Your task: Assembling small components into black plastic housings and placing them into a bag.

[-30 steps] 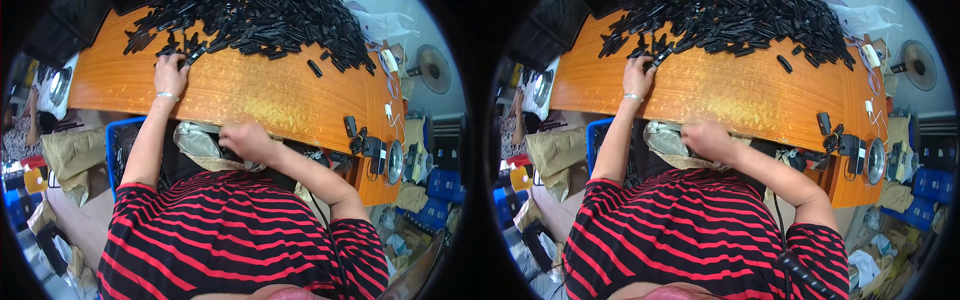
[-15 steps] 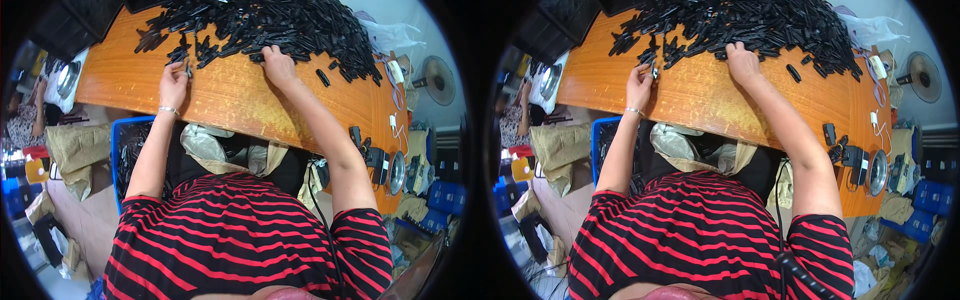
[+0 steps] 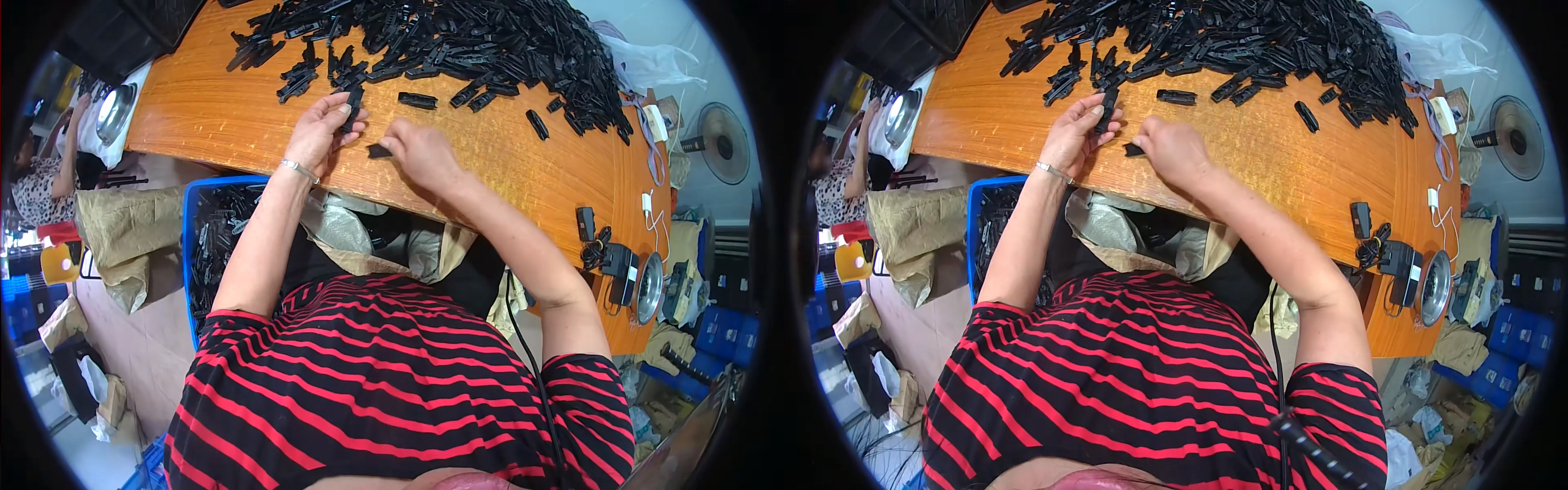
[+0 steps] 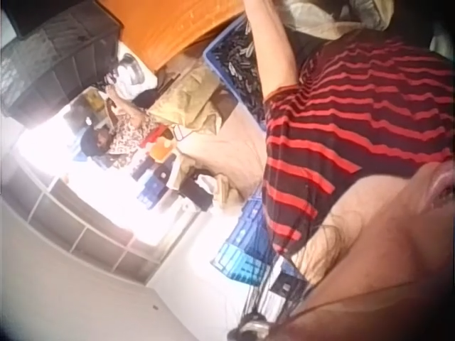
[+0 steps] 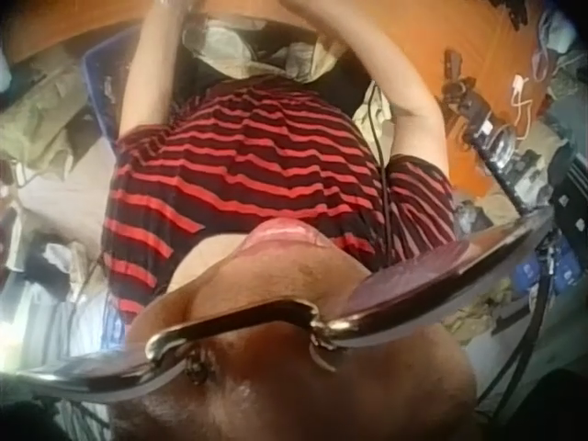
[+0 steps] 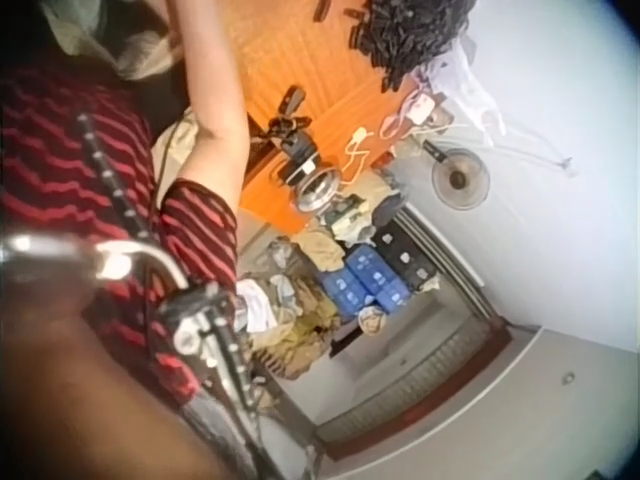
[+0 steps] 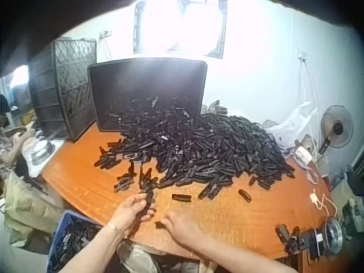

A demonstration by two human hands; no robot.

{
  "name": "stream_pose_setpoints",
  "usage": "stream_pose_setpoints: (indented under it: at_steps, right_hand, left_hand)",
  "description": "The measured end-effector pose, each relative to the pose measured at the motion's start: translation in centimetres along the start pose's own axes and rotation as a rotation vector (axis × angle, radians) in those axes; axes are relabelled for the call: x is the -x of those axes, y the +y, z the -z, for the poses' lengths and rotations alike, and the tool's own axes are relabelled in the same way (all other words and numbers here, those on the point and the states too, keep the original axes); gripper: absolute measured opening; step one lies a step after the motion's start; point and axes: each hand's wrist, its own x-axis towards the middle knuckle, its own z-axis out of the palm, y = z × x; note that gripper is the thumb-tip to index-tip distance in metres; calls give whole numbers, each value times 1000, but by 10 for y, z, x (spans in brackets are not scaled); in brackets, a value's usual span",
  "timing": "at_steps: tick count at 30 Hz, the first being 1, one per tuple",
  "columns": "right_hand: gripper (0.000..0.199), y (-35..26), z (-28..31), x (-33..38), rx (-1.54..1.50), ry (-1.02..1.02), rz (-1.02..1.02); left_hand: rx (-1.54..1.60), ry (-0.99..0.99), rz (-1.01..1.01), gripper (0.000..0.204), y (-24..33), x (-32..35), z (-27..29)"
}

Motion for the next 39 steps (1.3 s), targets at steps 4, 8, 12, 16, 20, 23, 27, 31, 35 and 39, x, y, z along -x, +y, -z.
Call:
stream_pose_setpoints:
  at_steps: [4, 8, 12, 16, 20, 23, 27, 31, 35, 39]
  right_hand:
    - [16, 2, -12, 8, 104, 163, 165]
    - [15, 0, -3, 7, 55, 194, 132]
    - [24, -16, 15, 9, -158, 240, 74]
    - [42, -31, 16, 11, -282, 216, 27]
    - [27, -19, 19, 7, -292, 276, 20]
    - [20, 3, 26, 0, -330, 240, 32]
    - [18, 3, 37, 2, -535, -54, -182]
    - [19, 6, 29, 4, -655, -176, -396]
    - [19, 4, 24, 5, -666, -177, -411]
    - [19, 6, 21, 4, -628, -189, -398]
  left_hand:
    - [0, -99, 56, 27, -2, 3, 0]
    - [28, -122, 43, 29, -4, 6, 0]
    - [126, -111, -5, 35, -6, 9, -5]
    - [178, -121, -58, 44, -9, 12, -20]
    - [138, -75, -109, 47, -10, 12, -35]
    - [-12, -12, -101, 41, -5, 14, -32]
    - [-214, -23, -137, 22, -6, 9, -12]
    - [-423, -31, -120, 10, -17, 10, -9]
    - [-511, 4, -150, 12, -20, 15, -10]
    - [-644, 49, -186, 13, -23, 18, -14]
